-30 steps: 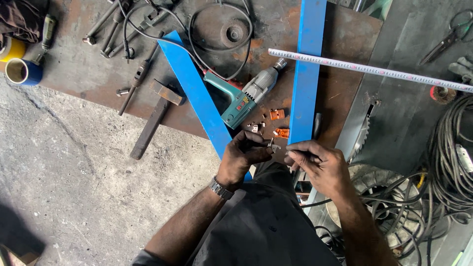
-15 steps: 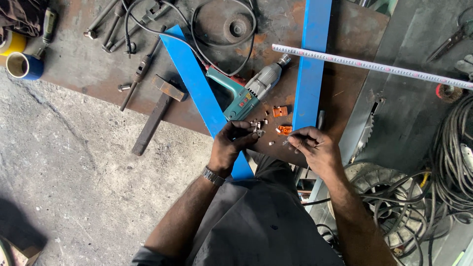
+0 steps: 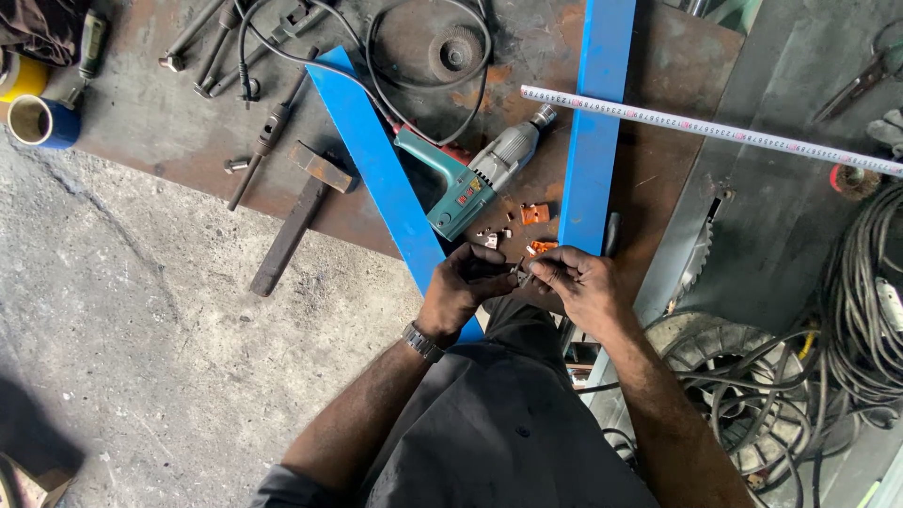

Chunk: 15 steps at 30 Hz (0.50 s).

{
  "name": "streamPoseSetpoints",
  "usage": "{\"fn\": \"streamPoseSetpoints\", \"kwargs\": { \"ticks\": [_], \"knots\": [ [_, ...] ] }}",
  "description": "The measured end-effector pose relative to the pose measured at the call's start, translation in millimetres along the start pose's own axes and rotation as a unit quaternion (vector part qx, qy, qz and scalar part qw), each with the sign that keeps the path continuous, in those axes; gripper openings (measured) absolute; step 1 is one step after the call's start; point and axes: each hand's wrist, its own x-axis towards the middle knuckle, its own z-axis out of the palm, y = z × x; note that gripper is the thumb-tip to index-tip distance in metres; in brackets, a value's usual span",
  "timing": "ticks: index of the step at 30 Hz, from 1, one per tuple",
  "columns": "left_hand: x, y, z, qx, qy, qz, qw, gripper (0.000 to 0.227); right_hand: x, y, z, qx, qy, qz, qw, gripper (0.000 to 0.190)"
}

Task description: The person assembles small electrical components on a workbench. They use a screwdriver to tighten screws on a white plastic housing and an orange terminal block, then place the assembled parts on the table.

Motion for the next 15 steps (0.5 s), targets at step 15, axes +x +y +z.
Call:
{"fn": "streamPoseSetpoints", "kwargs": {
  "ticks": [15],
  "knots": [
    [0, 0, 0, 0.009, -0.017, 0.02, 1.0, 0.032, -5, -8, 6, -0.035, 0.042, -0.058, 0.997, 0.017]
  ]
}}
